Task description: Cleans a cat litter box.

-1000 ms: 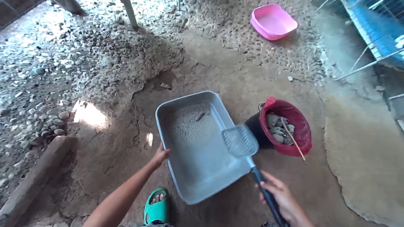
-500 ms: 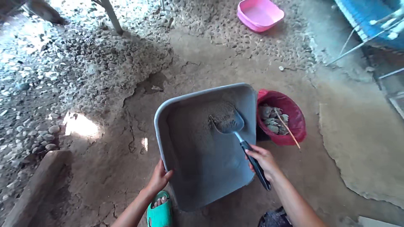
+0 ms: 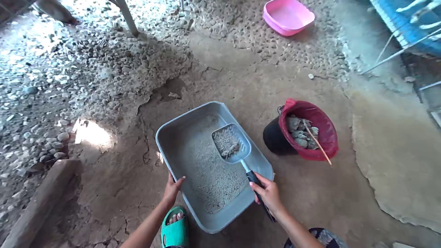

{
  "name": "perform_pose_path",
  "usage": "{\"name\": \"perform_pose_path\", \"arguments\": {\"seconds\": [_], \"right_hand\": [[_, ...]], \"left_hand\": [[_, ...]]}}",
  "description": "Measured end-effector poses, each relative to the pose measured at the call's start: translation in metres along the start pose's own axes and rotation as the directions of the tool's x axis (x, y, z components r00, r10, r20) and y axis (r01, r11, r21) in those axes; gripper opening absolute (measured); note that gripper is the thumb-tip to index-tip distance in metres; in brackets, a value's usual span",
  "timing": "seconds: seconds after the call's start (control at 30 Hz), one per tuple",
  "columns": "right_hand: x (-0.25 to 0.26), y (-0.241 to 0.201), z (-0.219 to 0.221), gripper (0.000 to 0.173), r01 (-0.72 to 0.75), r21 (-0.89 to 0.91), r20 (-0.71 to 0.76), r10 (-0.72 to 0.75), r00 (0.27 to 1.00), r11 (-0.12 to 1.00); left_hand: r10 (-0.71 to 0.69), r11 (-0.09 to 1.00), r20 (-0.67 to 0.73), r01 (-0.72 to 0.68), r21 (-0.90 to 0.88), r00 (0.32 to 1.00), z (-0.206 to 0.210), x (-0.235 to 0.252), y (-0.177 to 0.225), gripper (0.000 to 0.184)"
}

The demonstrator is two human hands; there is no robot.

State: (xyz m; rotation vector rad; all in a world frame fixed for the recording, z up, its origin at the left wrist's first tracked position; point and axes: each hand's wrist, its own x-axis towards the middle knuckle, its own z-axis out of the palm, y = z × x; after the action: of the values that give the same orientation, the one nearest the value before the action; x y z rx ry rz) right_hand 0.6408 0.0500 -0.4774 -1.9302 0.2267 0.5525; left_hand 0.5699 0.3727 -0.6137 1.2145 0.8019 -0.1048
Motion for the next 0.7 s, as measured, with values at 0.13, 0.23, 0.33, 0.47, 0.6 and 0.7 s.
{"name": "perform_pose_path", "arguments": {"seconds": [0.13, 0.23, 0.33, 0.47, 0.6, 0.7], "right_hand": [[-0.005, 0.011, -0.006, 0.049, -0.042, -0.115, 0.051, 0.048, 0.998, 0.993], [-0.006, 0.015, -0.007, 0.05, -0.045, -0.119, 0.015, 0.047, 0.999, 0.992], [-0.009, 0.014, -0.009, 0.051, -0.058, -0.133, 0.054, 0.066, 0.996, 0.989], [-0.01, 0.013, -0.013, 0.051, -0.067, -0.041, 0.006, 0.067, 0.998, 0.997], [-0.014, -0.009, -0.03, 0.042, -0.195, 0.139, 0.072, 0.186, 0.98, 0.971], [-0.023, -0.05, -0.062, 0.04, -0.204, 0.307, 0.023, 0.207, 0.978, 0.93]], "left_hand": [[-0.206, 0.979, 0.058, 0.204, 0.027, 0.977, 0.01, -0.039, -0.021, 0.079], [-0.315, 0.948, 0.185, 0.301, 0.103, 0.931, 0.014, -0.066, -0.054, 0.08], [-0.353, 0.935, 0.184, 0.338, 0.111, 0.917, 0.019, -0.072, -0.061, 0.078], [-0.325, 0.945, 0.169, 0.312, 0.098, 0.931, 0.029, -0.063, -0.049, 0.066], [-0.293, 0.949, 0.152, 0.269, 0.162, 0.944, 0.038, -0.051, -0.022, 0.063], [-0.25, 0.962, 0.153, 0.227, 0.15, 0.956, 0.045, -0.048, 0.013, 0.057]]}}
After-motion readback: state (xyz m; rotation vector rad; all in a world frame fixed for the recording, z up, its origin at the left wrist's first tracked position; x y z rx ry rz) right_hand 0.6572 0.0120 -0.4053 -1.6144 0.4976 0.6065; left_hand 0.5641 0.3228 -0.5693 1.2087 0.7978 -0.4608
